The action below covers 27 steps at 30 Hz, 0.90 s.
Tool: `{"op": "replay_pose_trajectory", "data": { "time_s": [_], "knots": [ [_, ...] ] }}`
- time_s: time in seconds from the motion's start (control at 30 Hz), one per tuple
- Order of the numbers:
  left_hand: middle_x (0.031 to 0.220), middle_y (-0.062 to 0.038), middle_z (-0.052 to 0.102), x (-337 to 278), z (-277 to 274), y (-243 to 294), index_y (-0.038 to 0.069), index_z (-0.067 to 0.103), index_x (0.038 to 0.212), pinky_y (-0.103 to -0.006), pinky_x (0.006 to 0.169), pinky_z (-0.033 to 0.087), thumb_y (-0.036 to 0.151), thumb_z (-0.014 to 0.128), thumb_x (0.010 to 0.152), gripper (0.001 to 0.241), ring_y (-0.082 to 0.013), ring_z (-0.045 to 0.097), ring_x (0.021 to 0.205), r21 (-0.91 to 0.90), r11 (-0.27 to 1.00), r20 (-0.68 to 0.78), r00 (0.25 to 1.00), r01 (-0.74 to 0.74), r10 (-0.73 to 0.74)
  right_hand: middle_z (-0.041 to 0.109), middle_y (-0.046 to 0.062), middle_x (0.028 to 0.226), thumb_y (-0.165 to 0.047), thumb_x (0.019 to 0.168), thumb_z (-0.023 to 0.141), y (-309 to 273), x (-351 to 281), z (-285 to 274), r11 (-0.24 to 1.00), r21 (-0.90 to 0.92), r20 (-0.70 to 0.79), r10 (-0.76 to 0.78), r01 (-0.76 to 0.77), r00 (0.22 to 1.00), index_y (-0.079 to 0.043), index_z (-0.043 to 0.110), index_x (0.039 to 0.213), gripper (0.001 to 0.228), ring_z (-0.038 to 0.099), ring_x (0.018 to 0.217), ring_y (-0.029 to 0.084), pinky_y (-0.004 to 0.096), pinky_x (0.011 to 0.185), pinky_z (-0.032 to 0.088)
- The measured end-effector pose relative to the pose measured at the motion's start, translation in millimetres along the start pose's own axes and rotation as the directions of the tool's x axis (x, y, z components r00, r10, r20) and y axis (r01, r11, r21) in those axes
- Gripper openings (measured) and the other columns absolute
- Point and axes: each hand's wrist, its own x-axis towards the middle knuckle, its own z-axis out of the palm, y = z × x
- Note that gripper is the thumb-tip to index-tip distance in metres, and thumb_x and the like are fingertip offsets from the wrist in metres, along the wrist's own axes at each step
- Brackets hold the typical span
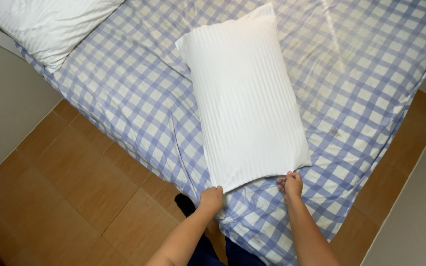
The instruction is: The person puts a white pillowcase onto a pillow on a bed with a blue and white checkered sheet. They insert the pillow into the case, adjust the fabric to fit the corners, and smooth the surface before placing the finished pillow against the headboard.
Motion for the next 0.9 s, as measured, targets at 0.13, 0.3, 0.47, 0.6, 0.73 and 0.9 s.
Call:
{"op": "replay_pose_trajectory", "data": {
  "time_s": [0.13,0.3,0.47,0.6,0.73,0.9],
  "knots": [
    [0.115,-0.017,0.067,-7.4,-50.0,17.0,0.007,0.059,0.115,-0.0484,0.09,0.052,0.015,0.059,0.091,0.025,-0.0355,0.066,0.109,-0.004,0.999,0.055,0.998,0.033,-0.033,0.056,0.001,0.083,-0.03,0.107,0.051,-10.5,3.2,0.9,0.986,0.004,0.008,0.164,-0.164,0.986,-0.014,0.05,0.108,0.016,0.065,0.072,0.019,0.034,0.057,0.051],
    [0.119,-0.019,0.064,-19.1,-127.0,41.3,0.005,0.054,0.124,-0.048,0.094,0.052,0.043,0.071,0.092,0.053,-0.0373,0.064,0.112,-0.179,0.976,0.175,0.98,0.127,-0.095,0.057,0.003,0.093,-0.039,0.105,0.055,-28.1,-11.1,17.9,0.996,0.03,-0.02,0.082,-0.082,0.996,-0.016,0.049,0.118,0.027,0.064,0.072,0.021,0.037,0.062,0.052],
    [0.125,-0.017,0.065,10.5,-143.6,40.8,0.01,0.061,0.124,-0.0461,0.097,0.053,0.039,0.068,0.094,0.043,-0.0362,0.064,0.116,-0.297,0.955,-0.082,0.996,-0.006,-0.02,0.062,0.008,0.111,-0.035,0.099,0.06,-43.5,-58.4,58.5,1.0,0.022,0.102,-0.018,0.016,0.995,-0.02,0.047,0.134,0.04,0.065,0.078,0.022,0.039,0.064,0.053],
    [0.143,-0.017,0.052,26.7,-184.2,42.3,0.017,0.058,0.135,-0.047,0.102,0.048,0.029,0.069,0.092,0.047,-0.0353,0.054,0.127,-0.227,0.954,-0.276,0.952,-0.196,0.13,0.058,0.015,0.14,-0.032,0.095,0.069,-53.4,-86.6,93.9,0.715,-0.457,0.271,-0.455,0.53,0.848,-0.024,0.051,0.148,0.057,0.066,0.11,0.03,0.042,0.093,0.057],
    [0.15,-0.017,0.043,62.1,-222.5,33.2,0.021,0.057,0.137,-0.0497,0.106,0.043,0.028,0.072,0.089,0.051,-0.0359,0.045,0.135,-0.164,0.953,-0.27,0.941,-0.255,0.205,0.046,0.02,0.153,-0.029,0.094,0.072,-94.1,-108.4,136.3,0.556,-0.494,0.352,-0.575,0.669,0.738,-0.025,0.047,0.151,0.063,0.046,0.14,0.034,0.044,0.112,0.042],
    [0.157,-0.014,0.038,133.5,-258.5,-2.6,0.022,0.054,0.141,-0.0493,0.109,0.041,0.026,0.071,0.091,0.053,-0.0342,0.041,0.141,-0.105,0.95,-0.184,0.945,-0.294,0.272,0.042,0.02,0.153,-0.03,0.092,0.073,-114.6,-78.3,201.6,0.757,-0.42,0.287,-0.412,0.5,0.865,-0.018,0.034,0.157,0.077,0.043,0.142,0.031,0.045,0.11,0.044]
  ]
}}
